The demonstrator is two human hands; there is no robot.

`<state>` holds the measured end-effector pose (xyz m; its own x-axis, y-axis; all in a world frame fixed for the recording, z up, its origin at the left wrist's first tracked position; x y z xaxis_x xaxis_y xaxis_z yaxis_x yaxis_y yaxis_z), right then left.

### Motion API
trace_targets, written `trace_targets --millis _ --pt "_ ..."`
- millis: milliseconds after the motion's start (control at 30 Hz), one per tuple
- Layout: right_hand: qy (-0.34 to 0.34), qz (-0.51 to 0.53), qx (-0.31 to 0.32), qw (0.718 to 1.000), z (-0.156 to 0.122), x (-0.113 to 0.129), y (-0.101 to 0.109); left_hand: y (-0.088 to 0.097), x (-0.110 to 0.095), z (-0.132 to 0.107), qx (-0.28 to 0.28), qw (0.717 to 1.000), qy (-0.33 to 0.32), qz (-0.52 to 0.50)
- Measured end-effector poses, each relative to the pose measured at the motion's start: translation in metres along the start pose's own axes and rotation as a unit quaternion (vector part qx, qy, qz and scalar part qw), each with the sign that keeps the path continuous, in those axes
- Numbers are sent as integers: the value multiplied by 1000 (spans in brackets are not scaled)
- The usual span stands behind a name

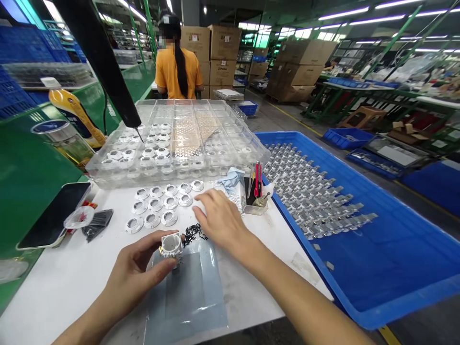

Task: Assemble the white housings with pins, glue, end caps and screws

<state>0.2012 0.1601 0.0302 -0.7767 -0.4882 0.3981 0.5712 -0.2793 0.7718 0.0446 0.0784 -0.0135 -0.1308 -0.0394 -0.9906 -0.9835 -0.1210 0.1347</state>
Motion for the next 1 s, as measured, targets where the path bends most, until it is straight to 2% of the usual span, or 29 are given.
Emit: trace_targets --millis 67,133,233,367,533,600,667,800,900,1000 --pt "-3 -6 33 999 14 6 -30 0 -5 0 1 1000 -16 9" --pt "-7 -9 54 998 25 10 -50 2 -9 0 -10 1000 -26 5" --pt "-21 -4 66 998 33 9 -61 5 -12 1 -28 999 -35 -3" --pt "-67 29 52 996 28 -3 -40 8 -12 1 -43 998 -49 -7" --pt "-129 50 21 990 -4 -28 17 9 -7 3 -38 998 -46 9" --pt "-148 56 30 987 -20 -37 36 10 -5 3 -43 998 -37 12" --pt "-173 78 89 978 -39 -45 40 10 -4 3 -48 998 -32 14" --pt "-232 148 241 931 -74 -55 23 9 0 3 -50 998 -29 14" --pt "-241 164 247 924 -75 -60 22 11 6 2 -66 998 -7 17" --pt "-213 113 201 949 -67 -60 33 13 10 2 -76 997 15 22"
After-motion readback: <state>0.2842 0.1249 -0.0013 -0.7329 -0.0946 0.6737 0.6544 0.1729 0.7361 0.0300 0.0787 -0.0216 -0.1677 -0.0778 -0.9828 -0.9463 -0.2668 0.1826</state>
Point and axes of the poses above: each hand's wrist, its own z-axis towards the middle knuckle, its own y-axis out of the back of the hand, x = y × z, the point moved 10 cm from there along z, towards the middle knuckle, and after that the axes turned 14 degrees about -x, right-handed, at the moved point
